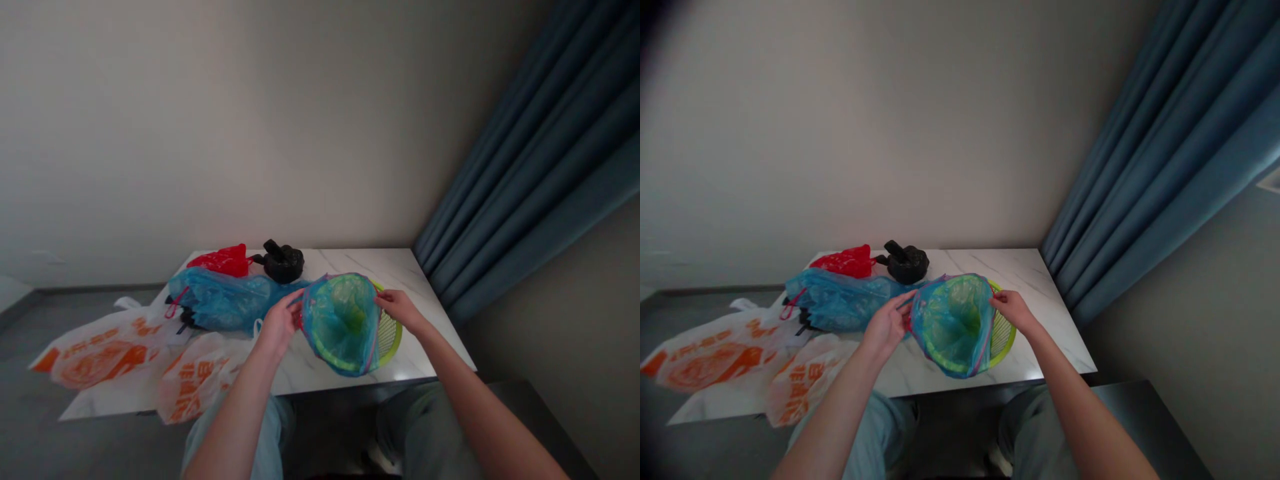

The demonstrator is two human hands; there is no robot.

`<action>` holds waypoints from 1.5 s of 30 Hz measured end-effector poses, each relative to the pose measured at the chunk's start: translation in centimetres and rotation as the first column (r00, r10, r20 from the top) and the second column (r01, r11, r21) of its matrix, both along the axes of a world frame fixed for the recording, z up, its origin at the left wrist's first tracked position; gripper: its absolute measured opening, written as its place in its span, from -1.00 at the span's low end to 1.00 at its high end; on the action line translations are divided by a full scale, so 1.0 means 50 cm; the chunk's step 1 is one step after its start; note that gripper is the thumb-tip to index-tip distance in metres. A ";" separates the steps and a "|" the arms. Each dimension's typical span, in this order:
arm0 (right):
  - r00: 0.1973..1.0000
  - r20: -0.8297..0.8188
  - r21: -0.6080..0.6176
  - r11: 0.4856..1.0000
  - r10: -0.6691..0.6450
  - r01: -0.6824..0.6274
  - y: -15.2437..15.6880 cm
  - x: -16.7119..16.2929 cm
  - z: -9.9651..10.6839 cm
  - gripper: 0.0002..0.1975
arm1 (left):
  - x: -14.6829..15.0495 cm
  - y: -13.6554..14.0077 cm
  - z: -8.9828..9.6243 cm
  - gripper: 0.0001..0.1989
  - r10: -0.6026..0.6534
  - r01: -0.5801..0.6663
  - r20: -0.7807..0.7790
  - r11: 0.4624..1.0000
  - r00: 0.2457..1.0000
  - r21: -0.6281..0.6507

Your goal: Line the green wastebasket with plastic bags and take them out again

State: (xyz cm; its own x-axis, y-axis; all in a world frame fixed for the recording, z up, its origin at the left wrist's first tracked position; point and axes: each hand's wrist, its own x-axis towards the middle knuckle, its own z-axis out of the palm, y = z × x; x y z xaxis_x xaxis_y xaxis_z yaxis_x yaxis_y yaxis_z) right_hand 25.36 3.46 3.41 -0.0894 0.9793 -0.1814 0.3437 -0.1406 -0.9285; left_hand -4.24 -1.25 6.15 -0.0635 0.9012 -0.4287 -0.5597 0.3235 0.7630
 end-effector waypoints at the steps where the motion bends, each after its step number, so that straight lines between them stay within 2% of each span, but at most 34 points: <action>1: 1.000 -0.010 0.020 1.000 0.001 -0.001 0.002 -0.002 0.000 -0.71 | -0.003 -0.007 0.005 -0.56 -0.015 0.016 -0.010 0.999 1.000 0.045; 4: 0.992 -0.123 0.041 0.998 -0.036 0.041 0.006 -0.005 0.003 -0.71 | -0.008 -0.024 0.000 -0.36 -0.032 0.051 -0.126 0.987 0.992 0.151; 5: 0.983 -0.170 0.037 0.997 -0.066 0.074 0.007 -0.005 0.006 -0.71 | -0.009 -0.028 -0.008 -0.35 -0.055 0.087 -0.188 0.983 0.981 0.162; 7: 0.954 -0.274 0.020 0.991 -0.120 0.131 0.006 -0.006 0.012 -0.72 | -0.013 -0.032 -0.030 -0.47 -0.158 0.208 -0.331 0.970 0.931 0.124; 9: 0.903 -0.411 -0.035 0.991 -0.129 0.126 0.002 -0.007 0.020 -0.71 | -0.020 -0.032 -0.052 -0.69 -0.251 0.307 -0.476 0.951 0.843 0.041; 12: 0.784 -0.613 -0.148 0.989 -0.095 0.004 -0.008 -0.013 0.033 -0.75 | -0.035 -0.027 -0.075 -0.91 -0.255 0.273 -0.675 0.958 0.692 -0.082; 14: 0.713 -0.691 -0.217 0.975 -0.118 -0.049 -0.014 -0.018 0.042 -0.81 | -0.046 -0.024 -0.080 -0.82 -0.248 0.223 -0.769 0.965 0.589 -0.140; 16: 0.658 -0.733 -0.276 0.959 -0.172 -0.057 -0.017 -0.018 0.051 -0.84 | -0.054 -0.024 -0.076 -0.71 -0.262 0.207 -0.803 0.962 0.535 -0.175; 18: 0.597 -0.773 -0.301 0.953 -0.215 -0.046 -0.016 -0.014 0.058 -0.89 | -0.057 -0.028 -0.069 -0.68 -0.258 0.195 -0.770 0.965 0.583 -0.175; 21: 0.496 -0.837 -0.283 0.959 -0.232 -0.029 -0.009 0.001 0.064 -0.94 | -0.059 -0.038 -0.057 -0.68 -0.216 0.136 -0.602 0.975 0.769 -0.176; 23: 0.434 -0.867 -0.273 0.962 -0.244 -0.005 -0.002 0.012 0.064 -0.92 | -0.060 -0.046 -0.047 -0.71 -0.206 0.120 -0.464 0.971 0.862 -0.209; 26: 0.322 -0.908 -0.263 0.963 -0.269 0.061 0.004 0.024 0.061 -0.89 | -0.064 -0.056 -0.028 -0.77 -0.249 0.167 -0.331 0.952 0.910 -0.257; 29: 0.211 -0.940 -0.243 0.960 -0.268 0.136 0.008 0.035 0.058 -0.88 | -0.069 -0.062 -0.007 -0.83 -0.279 0.226 -0.207 0.942 0.938 -0.247; 32: 0.160 -0.944 -0.248 0.942 -0.287 0.228 0.013 0.048 0.055 -0.86 | -0.075 -0.057 0.003 -0.89 -0.165 0.133 -0.154 0.971 0.974 -0.198; 35: 0.159 -0.923 -0.288 0.903 -0.351 0.318 0.017 0.056 0.053 -0.87 | -0.079 -0.047 0.000 -0.92 -0.031 0.002 -0.170 0.986 0.985 -0.167; 37: 0.197 -0.897 -0.313 0.882 -0.397 0.351 0.017 0.054 0.053 -0.87 | -0.078 -0.043 -0.003 -0.92 -0.027 0.001 -0.142 0.984 0.990 -0.178; 41: 0.372 -0.808 -0.344 0.879 -0.456 0.331 0.010 0.033 0.050 -0.85 | -0.073 -0.042 0.005 -0.93 -0.060 0.057 -0.013 0.986 0.998 -0.154; 45: 0.576 -0.686 -0.224 0.882 -0.445 0.415 0.003 0.018 0.033 -0.75 | -0.071 -0.038 0.017 -0.91 -0.045 0.060 0.114 0.990 0.992 -0.126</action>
State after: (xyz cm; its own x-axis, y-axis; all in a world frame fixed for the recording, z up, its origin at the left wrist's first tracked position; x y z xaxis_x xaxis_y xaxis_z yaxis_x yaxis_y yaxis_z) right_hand 26.25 3.60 5.05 0.2274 0.9315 -0.2838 -0.5146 -0.1325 -0.8471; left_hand -7.78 -3.16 6.99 0.0367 0.8388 -0.5432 -0.6178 0.4462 0.6474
